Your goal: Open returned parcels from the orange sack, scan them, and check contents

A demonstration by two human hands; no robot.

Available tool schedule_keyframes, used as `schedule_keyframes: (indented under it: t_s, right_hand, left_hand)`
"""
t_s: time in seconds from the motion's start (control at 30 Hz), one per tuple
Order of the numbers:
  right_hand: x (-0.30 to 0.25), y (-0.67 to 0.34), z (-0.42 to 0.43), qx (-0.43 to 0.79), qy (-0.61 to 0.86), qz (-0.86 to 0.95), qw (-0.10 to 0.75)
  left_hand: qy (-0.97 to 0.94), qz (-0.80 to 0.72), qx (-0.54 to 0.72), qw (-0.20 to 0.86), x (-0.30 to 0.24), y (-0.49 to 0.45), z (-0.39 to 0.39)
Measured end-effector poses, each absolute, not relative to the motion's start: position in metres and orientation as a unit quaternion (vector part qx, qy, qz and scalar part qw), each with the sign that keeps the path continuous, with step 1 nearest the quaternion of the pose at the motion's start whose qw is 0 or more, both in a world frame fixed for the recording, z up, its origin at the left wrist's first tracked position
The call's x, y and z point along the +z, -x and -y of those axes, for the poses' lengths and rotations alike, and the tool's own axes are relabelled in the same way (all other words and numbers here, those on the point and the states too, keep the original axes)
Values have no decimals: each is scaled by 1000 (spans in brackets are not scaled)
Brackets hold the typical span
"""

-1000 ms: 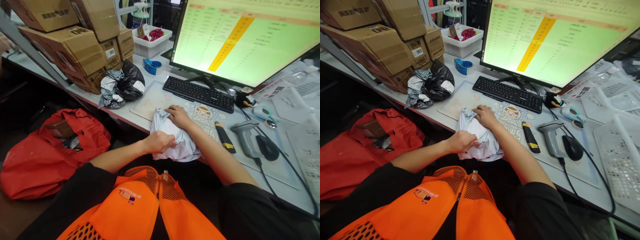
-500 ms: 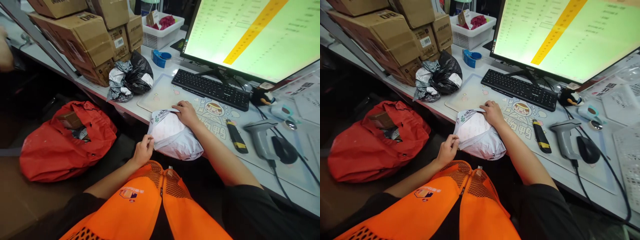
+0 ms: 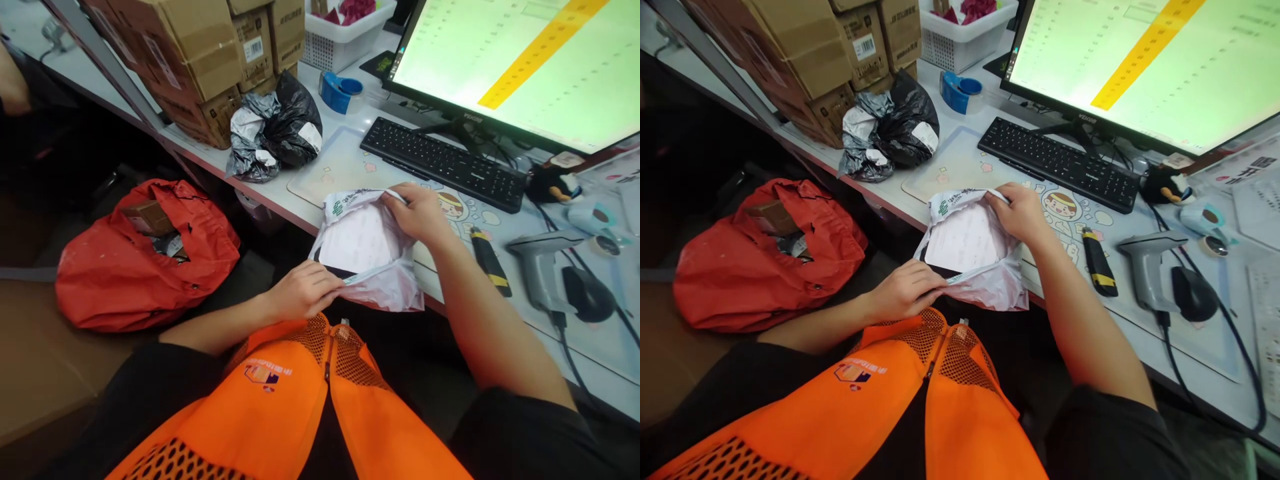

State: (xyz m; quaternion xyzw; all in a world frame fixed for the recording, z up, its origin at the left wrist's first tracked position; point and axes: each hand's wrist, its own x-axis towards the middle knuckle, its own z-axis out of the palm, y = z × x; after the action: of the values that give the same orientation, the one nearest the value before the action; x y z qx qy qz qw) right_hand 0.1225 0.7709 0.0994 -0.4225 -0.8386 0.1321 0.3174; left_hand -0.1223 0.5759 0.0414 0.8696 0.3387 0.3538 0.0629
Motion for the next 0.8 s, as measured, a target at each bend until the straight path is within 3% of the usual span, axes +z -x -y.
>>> schedule_keyframes:
  t_s: [0.33,0.47,0.6,0.8]
  right_hand:
    - [97,-130,-778,219,435,826,285]
    - [90,-135,-779,203,443,823,293]
    - [89,-138,-780,189,478,798,314]
    - [89,-127,-790,269,482,758,347]
  left_hand:
    - [-882,-354,311,12,71,114,-609]
    - [-876,-345,327,84,82,105,-636]
    - [-900,-313,264,149,85,87,-670]
    - [-919,-332,211,-11,71,57,-712]
